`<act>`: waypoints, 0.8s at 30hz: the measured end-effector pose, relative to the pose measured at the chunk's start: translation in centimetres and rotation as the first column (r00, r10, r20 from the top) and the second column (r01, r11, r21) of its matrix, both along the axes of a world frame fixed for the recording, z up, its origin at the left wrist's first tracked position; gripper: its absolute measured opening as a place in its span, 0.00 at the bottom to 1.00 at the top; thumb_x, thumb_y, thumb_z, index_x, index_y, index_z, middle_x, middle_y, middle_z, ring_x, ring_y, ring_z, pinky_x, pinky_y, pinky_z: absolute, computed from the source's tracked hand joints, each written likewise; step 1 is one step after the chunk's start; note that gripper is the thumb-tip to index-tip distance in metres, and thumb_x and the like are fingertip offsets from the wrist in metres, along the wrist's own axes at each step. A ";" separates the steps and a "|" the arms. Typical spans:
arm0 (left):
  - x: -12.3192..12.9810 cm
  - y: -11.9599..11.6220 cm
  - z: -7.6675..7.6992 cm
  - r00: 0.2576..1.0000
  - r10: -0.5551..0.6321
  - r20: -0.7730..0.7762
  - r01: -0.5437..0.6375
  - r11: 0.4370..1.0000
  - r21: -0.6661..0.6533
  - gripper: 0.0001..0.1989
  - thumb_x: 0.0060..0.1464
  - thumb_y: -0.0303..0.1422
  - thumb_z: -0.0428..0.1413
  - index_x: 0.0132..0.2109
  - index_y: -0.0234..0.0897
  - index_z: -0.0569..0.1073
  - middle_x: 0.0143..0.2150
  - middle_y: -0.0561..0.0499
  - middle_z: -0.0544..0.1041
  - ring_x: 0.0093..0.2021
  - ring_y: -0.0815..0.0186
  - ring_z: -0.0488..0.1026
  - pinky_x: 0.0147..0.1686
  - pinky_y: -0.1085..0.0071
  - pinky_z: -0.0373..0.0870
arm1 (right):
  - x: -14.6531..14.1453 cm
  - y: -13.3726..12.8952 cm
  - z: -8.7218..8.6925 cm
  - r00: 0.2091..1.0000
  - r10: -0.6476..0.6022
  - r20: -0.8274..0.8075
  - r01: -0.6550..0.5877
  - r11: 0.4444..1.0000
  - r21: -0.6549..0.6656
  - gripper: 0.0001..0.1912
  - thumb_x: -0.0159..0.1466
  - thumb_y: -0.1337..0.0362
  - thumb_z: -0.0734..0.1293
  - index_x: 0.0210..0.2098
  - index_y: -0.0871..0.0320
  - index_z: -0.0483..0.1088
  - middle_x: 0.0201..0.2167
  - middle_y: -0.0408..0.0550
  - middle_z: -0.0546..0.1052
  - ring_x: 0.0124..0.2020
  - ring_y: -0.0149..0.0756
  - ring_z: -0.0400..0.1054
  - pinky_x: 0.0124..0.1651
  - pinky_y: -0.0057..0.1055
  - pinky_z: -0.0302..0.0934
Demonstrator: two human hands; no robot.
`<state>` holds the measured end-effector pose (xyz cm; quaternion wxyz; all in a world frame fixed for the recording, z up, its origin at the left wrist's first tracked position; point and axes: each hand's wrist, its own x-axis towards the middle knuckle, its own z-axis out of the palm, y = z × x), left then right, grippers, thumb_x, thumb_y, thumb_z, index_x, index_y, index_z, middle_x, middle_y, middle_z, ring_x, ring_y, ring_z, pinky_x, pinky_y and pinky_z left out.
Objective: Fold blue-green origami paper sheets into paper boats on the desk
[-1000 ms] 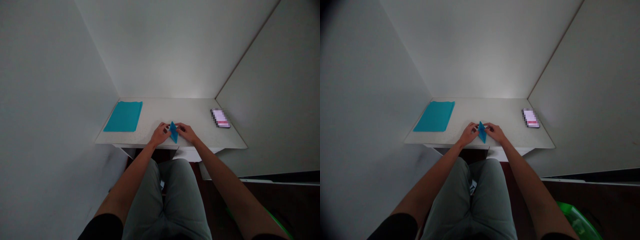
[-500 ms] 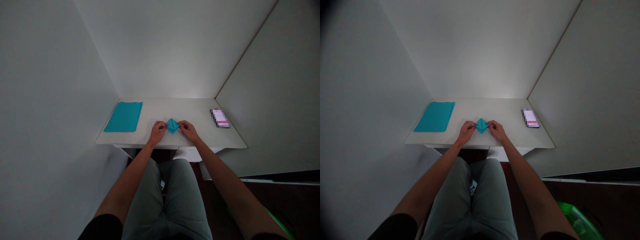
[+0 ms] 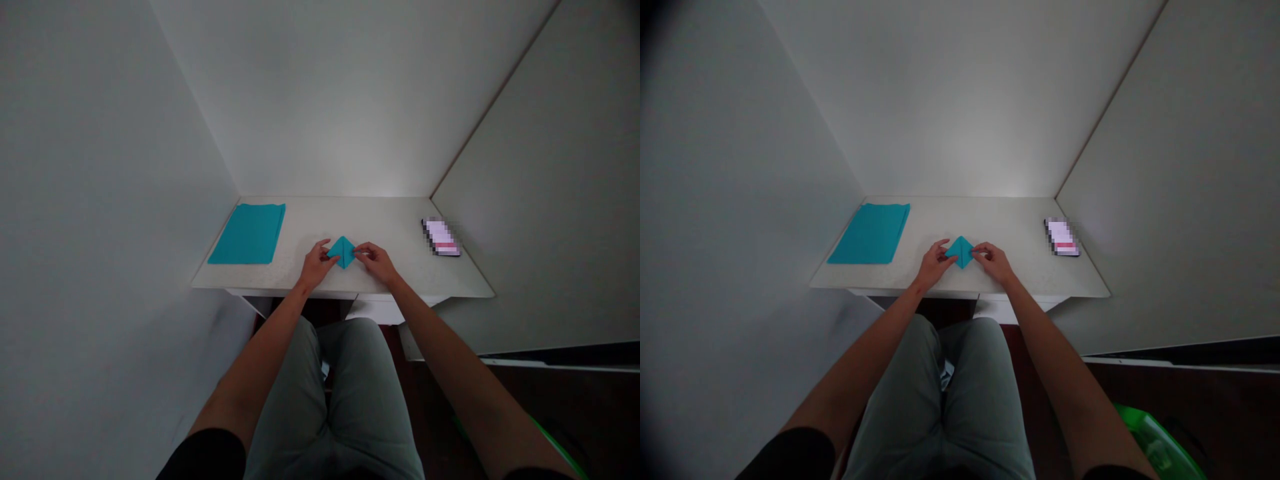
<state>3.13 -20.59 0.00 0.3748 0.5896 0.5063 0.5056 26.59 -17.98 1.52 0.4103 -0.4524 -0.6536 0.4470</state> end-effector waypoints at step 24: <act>0.1 -0.3 1.3 0.997 0.008 0.078 -0.016 0.994 0.112 0.17 0.63 0.48 0.61 0.41 0.39 0.86 0.42 0.45 0.86 0.43 0.60 0.81 0.45 0.64 0.77 | -0.1 0.4 -0.1 0.996 -0.086 -0.034 0.088 0.994 0.068 0.27 0.60 0.35 0.74 0.35 0.54 0.77 0.28 0.45 0.76 0.27 0.35 0.64 0.31 0.33 0.58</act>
